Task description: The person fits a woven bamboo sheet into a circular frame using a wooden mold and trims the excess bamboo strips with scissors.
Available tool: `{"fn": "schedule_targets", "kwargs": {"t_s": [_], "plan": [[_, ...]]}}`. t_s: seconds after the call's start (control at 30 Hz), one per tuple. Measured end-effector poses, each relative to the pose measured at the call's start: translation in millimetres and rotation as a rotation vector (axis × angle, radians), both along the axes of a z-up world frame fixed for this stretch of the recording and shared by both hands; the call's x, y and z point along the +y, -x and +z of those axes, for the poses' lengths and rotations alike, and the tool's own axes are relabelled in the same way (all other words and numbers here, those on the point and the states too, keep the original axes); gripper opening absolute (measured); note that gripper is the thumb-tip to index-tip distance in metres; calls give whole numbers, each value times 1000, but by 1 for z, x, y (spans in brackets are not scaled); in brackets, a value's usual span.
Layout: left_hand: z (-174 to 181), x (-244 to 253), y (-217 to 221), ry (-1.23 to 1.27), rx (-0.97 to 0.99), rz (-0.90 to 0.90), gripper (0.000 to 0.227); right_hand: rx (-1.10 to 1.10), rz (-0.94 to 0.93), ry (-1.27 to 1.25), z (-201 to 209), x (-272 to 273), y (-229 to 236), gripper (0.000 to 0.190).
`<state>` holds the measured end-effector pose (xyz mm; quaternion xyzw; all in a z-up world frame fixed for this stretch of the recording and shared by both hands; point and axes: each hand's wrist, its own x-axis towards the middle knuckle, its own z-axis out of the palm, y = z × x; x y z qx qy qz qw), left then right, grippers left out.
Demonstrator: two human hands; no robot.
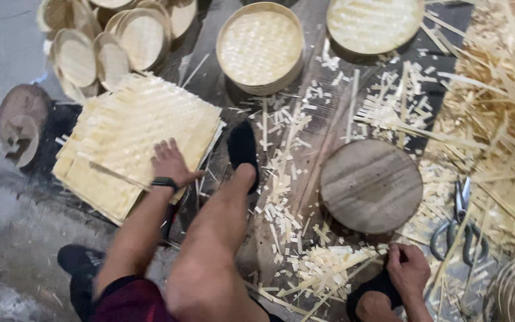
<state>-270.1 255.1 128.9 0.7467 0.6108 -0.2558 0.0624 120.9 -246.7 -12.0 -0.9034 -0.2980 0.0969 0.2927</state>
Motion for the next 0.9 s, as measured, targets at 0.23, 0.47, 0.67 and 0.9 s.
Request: {"fn": "schedule_targets", "kwargs": {"t_s": [0.23, 0.47, 0.67, 0.9], "plan": [[-87, -10, 38, -194, -7, -59, 100, -16, 14, -5, -21, -12, -7, 17], [-93, -33, 103, -175, -324, -221, 54, -47, 29, 21, -23, -6, -11, 21], [-71, -45, 145, -68, -421, -368, 40, 3, -17, 100, -22, -6, -13, 24], [122, -19, 82, -309, -593, 112, 47, -64, 70, 10, -27, -12, -14, 23]]}}
